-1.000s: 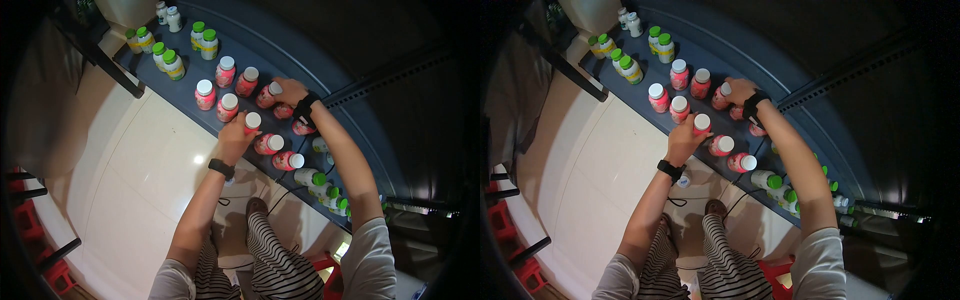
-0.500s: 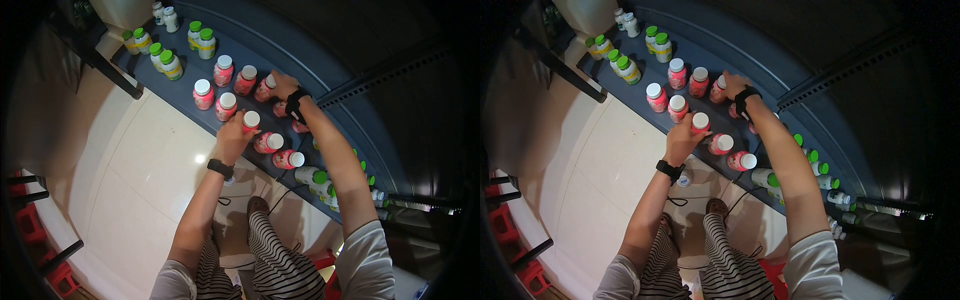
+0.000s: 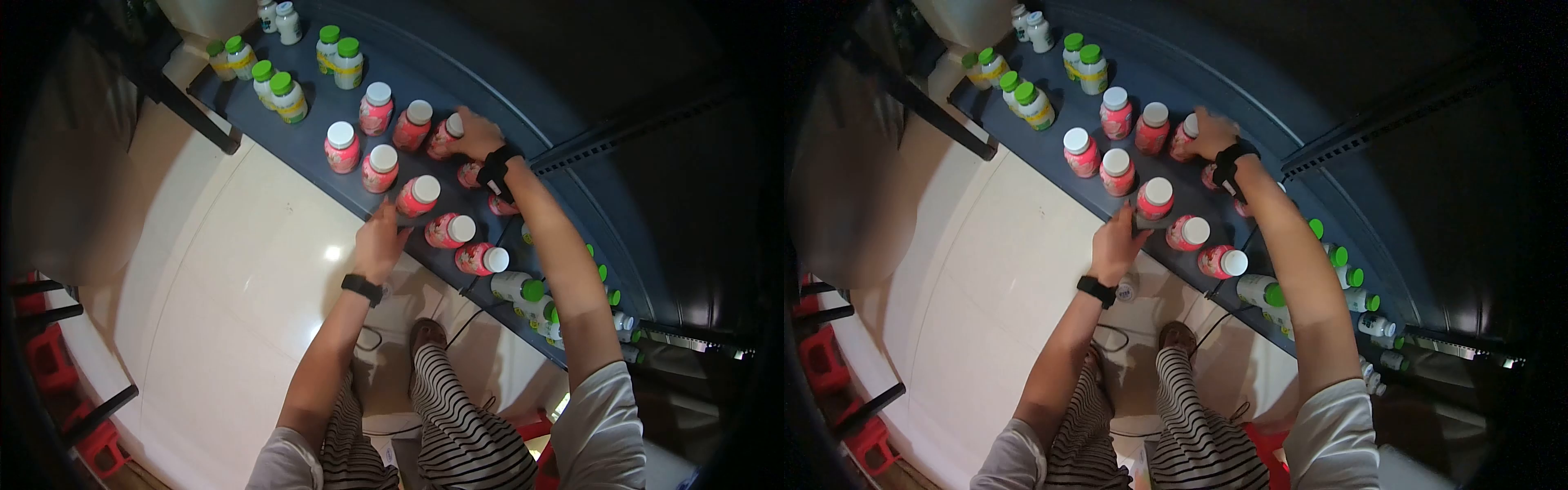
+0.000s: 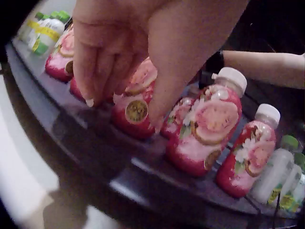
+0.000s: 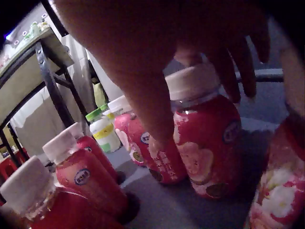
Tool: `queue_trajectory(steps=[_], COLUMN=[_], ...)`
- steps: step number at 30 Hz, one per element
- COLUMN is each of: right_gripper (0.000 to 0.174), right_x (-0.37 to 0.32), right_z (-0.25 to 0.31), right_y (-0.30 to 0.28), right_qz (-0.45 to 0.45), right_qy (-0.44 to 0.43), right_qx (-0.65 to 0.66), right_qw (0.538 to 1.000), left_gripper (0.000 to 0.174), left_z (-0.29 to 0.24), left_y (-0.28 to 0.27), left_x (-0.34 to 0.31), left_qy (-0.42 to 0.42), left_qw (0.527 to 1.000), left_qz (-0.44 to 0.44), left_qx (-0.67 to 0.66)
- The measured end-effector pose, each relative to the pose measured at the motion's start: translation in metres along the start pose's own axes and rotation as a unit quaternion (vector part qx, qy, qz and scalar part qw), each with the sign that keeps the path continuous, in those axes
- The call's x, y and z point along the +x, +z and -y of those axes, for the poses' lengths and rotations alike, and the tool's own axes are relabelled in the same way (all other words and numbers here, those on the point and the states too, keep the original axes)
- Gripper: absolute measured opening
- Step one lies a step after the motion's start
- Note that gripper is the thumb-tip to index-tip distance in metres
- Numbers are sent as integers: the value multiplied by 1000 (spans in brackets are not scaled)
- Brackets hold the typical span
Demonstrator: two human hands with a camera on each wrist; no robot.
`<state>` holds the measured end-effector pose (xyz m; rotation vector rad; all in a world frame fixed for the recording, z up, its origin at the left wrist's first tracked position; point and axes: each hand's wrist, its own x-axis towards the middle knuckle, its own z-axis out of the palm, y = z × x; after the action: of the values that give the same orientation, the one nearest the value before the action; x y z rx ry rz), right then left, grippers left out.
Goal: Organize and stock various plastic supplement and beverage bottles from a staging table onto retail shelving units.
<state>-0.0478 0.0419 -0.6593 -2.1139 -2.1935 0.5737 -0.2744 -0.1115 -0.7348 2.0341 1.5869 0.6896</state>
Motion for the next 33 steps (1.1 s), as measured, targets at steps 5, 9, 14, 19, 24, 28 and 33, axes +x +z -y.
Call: queue_trajectory(steps=[5, 9, 14, 19, 24, 28, 33], right_gripper=[95, 84, 79, 75, 50, 48, 46], right_x=[-14, -17, -3, 12, 22, 25, 37], right_z=[18, 30, 47, 55, 58, 58, 53], right_y=[-17, -22, -20, -12, 1, 5, 16], right_qz=[-26, -104, -59, -15, -57, -62, -101], right_qy=[-32, -131, -156, -124, -114, -92, -86], right_qx=[-48, 1, -9, -44, -84, -87, -106], right_qw=[998, 986, 986, 991, 988, 990, 986], left_gripper=[66, 67, 65, 64, 68, 63, 40], left_z=[-18, -26, -24, -25, -19, -15, -25], left_y=[-11, -6, -7, -11, -6, -19, -67], left_x=[20, 25, 26, 28, 26, 21, 31], left_qy=[11, 34, 34, 22, 71, 81, -10], left_qw=[996, 990, 988, 987, 982, 976, 988], left_qz=[-39, -82, -65, -43, -84, -80, -42], left_qx=[-75, -114, -137, -150, -153, -184, -146])
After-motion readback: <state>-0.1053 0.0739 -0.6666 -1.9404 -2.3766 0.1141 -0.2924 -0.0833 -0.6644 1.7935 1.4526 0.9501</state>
